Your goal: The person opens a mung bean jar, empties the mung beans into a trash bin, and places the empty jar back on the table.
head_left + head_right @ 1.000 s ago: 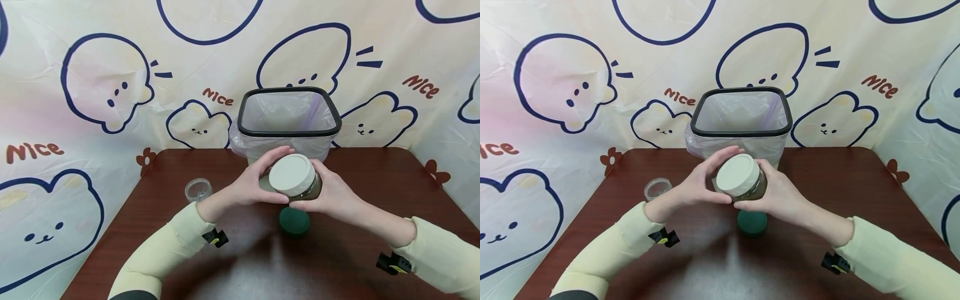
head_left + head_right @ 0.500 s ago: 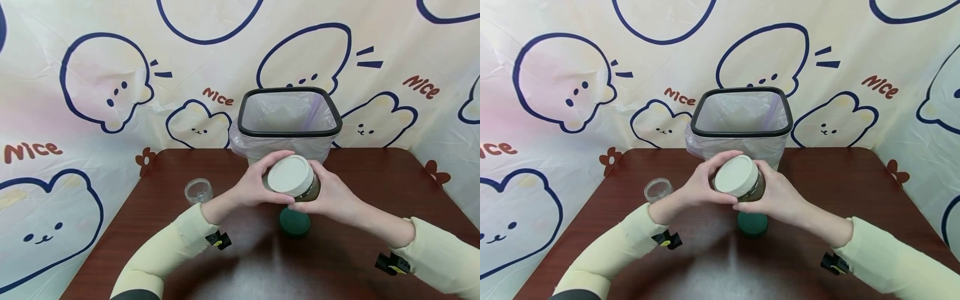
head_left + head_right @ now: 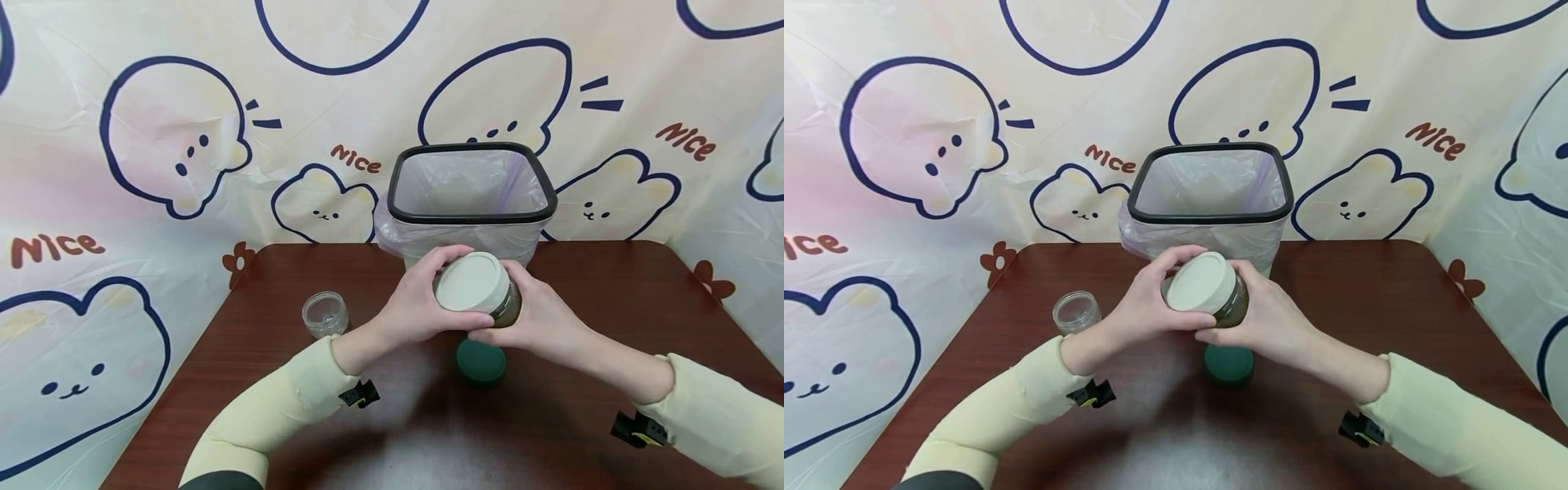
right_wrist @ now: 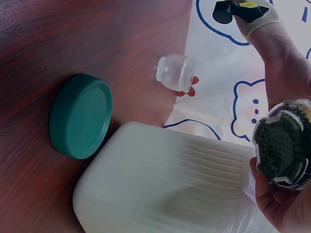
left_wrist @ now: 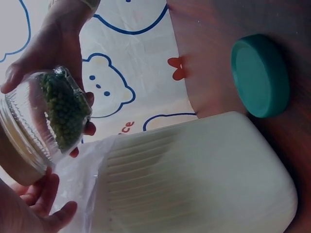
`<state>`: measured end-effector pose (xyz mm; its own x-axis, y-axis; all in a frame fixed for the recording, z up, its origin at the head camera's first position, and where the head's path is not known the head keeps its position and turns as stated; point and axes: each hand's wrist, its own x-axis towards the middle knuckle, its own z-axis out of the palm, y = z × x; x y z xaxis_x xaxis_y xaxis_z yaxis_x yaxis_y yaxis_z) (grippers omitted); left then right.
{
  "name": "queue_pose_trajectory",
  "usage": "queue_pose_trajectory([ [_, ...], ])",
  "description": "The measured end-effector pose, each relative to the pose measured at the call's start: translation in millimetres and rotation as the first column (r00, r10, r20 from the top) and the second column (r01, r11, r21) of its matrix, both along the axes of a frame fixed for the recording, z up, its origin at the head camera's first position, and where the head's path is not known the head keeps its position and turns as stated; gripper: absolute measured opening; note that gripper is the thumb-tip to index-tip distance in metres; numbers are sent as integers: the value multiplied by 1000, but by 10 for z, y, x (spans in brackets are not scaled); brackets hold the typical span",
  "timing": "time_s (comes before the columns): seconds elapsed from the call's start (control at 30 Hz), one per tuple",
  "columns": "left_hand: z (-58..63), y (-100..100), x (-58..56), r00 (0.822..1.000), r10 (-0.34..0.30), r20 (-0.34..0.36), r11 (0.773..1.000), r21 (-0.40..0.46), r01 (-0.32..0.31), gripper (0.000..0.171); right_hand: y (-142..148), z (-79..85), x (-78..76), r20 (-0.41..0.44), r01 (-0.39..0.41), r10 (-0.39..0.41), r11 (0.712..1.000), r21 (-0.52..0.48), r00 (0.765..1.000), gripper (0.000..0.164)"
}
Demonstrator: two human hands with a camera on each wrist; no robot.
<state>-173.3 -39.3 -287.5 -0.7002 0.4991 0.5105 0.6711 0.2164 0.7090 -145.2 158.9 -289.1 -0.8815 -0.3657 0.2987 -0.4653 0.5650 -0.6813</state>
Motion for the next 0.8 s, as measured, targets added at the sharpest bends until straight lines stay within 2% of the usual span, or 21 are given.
queue_pose_trajectory([
  [0.1,5,-7,-1,1000,-21,23,999,-26,22,77,4,-3,4,-1,1,-1,1000,-1,1000,81],
  [0.2,50,-37,7,989,-117,93,993,-4,118,82,15,-7,1,4,-7,7,1000,-6,1000,82],
  [0.27,96,-67,13,971,-206,120,978,43,203,83,24,-9,-2,6,-10,10,1000,-10,1000,82],
  [0.37,151,-118,8,934,-333,131,941,118,319,82,36,-11,-6,12,-14,14,1000,-19,1000,81],
  [0.47,165,-148,-11,898,-420,130,904,148,401,83,45,-16,-5,31,-38,39,998,-41,999,80],
  [0.53,163,-149,-17,885,-447,130,891,147,429,84,44,-20,-3,46,-60,63,997,-53,997,80],
  [0.6,162,-138,-14,881,-457,123,887,144,440,82,36,-24,-1,55,-82,86,995,-62,995,79],
  [0.63,161,-131,-11,884,-452,115,889,141,436,82,31,-25,-2,55,-88,92,994,-62,994,79],
  [0.8,151,-85,28,923,-372,97,921,165,353,77,1,-30,4,12,-48,49,998,-39,999,81],
])
